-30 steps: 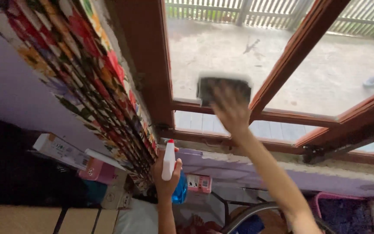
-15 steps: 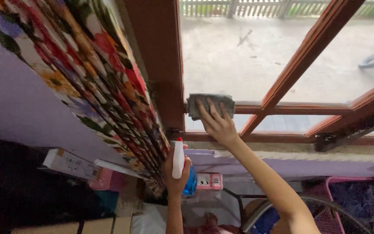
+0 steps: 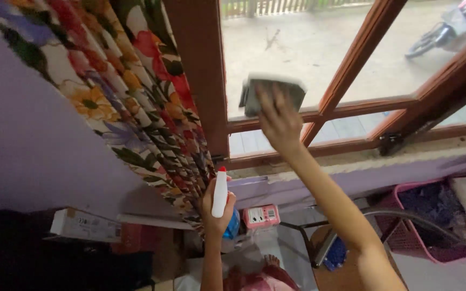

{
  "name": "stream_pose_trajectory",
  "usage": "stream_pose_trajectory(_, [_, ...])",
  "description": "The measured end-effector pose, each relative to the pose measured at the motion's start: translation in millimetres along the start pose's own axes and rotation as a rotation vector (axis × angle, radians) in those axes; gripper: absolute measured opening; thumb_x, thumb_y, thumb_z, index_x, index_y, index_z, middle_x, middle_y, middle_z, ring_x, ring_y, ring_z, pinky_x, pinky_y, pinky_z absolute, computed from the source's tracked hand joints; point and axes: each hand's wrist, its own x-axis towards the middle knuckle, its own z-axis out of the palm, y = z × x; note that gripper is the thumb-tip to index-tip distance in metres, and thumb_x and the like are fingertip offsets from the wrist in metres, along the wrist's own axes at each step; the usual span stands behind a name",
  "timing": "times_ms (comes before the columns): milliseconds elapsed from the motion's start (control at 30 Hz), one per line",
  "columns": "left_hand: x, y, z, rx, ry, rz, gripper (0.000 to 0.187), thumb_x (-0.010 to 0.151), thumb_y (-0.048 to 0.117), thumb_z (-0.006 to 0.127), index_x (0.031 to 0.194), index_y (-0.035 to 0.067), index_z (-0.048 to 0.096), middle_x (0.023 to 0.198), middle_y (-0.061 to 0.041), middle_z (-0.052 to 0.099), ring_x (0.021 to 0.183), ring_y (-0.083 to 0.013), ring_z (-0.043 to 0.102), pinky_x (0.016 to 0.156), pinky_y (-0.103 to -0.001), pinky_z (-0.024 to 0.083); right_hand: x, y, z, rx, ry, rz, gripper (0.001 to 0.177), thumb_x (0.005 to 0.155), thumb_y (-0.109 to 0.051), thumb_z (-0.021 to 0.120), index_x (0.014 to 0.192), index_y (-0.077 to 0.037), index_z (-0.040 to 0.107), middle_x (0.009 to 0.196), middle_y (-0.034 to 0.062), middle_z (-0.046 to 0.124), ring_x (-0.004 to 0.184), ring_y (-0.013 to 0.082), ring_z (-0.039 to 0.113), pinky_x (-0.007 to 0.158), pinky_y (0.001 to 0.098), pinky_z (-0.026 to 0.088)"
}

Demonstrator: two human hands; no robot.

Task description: The person stands on a chair and cleans the upper panes of a multi-pane window. They spray a blue cleaning solution from a bottle and wipe the glass with a cloth, working systematically across the window sections.

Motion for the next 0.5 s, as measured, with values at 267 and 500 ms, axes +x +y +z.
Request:
stream_pose_trajectory(267, [-4,22,-3,-0.18,-0.066,0.021,0.041,0.072,-0.002,0.067,0.108,0.016,0.076,0.073,-0.011,0.07,0.067,-0.0241,0.066,0.071,-0.041,0.056,29,23,-2,-0.109,-0.061,0.02,0.024,0.104,-0.006,0.062,0.085,-0.01,0.074,0.12,0.0095,0.075,0.103,0.0326,0.071,0.093,0.0377,0.057])
stream_pose_trajectory(500, [-9,17,-6,-0.186,-0.093,0.033,0.044,0.07,-0.002,0.069,0.109,0.018,0.077,0.078,-0.012,0.071,0.069,-0.0266,0.067,0.071,-0.042,0.055,-8,-22,-20,-0.013,-0.212,0.006,0.015,0.097,-0.005,0.068,0.084,-0.01,0.073,0.126,0.0067,0.074,0.104,0.0329,0.07,0.091,0.0432,0.057])
